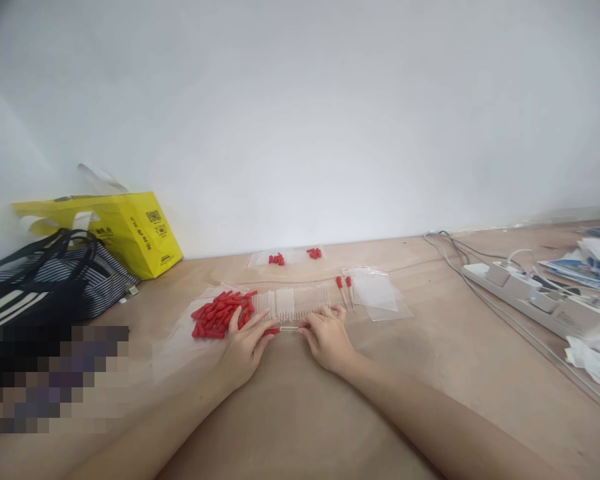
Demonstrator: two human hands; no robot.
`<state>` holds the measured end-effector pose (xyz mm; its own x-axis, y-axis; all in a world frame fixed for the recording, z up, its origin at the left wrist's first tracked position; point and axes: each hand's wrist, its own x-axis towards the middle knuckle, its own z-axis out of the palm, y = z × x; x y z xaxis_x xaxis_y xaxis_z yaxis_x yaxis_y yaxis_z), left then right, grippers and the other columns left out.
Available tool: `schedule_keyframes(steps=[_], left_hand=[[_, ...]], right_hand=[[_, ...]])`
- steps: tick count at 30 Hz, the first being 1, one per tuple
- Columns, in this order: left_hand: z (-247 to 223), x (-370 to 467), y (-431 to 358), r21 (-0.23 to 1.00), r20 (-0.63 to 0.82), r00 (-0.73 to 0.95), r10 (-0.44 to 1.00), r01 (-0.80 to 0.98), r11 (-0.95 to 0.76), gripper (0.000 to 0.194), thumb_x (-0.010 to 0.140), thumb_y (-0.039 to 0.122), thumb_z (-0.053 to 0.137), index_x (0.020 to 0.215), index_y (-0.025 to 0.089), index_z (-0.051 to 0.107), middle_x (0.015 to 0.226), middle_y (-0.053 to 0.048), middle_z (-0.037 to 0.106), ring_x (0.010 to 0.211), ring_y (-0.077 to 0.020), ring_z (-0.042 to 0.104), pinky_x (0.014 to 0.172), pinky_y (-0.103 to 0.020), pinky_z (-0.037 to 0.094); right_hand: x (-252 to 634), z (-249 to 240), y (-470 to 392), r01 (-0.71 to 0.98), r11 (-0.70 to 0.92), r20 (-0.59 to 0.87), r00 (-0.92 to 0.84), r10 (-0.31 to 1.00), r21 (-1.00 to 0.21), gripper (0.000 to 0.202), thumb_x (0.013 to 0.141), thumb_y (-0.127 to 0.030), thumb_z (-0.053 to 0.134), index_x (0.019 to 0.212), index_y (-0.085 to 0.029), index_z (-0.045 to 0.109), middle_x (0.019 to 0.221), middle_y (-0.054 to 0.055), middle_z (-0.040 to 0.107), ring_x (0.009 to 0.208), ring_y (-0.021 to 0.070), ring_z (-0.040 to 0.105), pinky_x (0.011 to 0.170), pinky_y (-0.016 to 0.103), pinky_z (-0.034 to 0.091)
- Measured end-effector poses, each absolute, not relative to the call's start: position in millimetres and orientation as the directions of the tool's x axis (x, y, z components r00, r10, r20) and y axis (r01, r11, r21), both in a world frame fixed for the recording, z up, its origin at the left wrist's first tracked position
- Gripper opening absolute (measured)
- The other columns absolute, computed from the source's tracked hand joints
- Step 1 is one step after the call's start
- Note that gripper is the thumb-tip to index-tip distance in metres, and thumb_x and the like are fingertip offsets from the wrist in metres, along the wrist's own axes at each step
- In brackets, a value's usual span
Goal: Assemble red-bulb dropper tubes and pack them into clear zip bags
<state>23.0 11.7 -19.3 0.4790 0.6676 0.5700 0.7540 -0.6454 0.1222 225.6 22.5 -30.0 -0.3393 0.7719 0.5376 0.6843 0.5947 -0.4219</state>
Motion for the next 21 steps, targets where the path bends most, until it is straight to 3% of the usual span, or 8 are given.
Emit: schedule_keyframes(steps=[9,21], left_hand=[[-20.5,21.7,11.5,0.078,0.620,0.485,0.617,0.744,-0.663,0.024,0.084,0.013,0.040,0.101,0.022,0.055,0.095,-0.003,0.067,0.104,-0.0222,0.053,0.100,-0.053,0.004],[-11.4,31.5,-1.6,0.136,0.739,0.380,0.556,0.725,-0.676,0.015,0.082,0.017,0.047,0.079,0.023,0.060,0.072,0.004,0.069,0.086,-0.0183,0.062,0.099,-0.047,0.008]], right_hand=[[223.8,-30.7,19.0,0.645,0.703,0.638,-0.412,0.650,-0.299,0.017,0.084,-0.021,0.045,0.088,-0.024,0.061,0.075,0.000,0.065,0.076,0.0137,0.050,0.082,0.037,0.019],[221.7,-32.7,13.7,0.588,0.786,0.709,-0.471,0.525,-0.191,0.015,0.080,-0.017,0.045,0.085,-0.021,0.059,0.072,0.000,0.062,0.078,0.0132,0.049,0.082,0.036,0.022]])
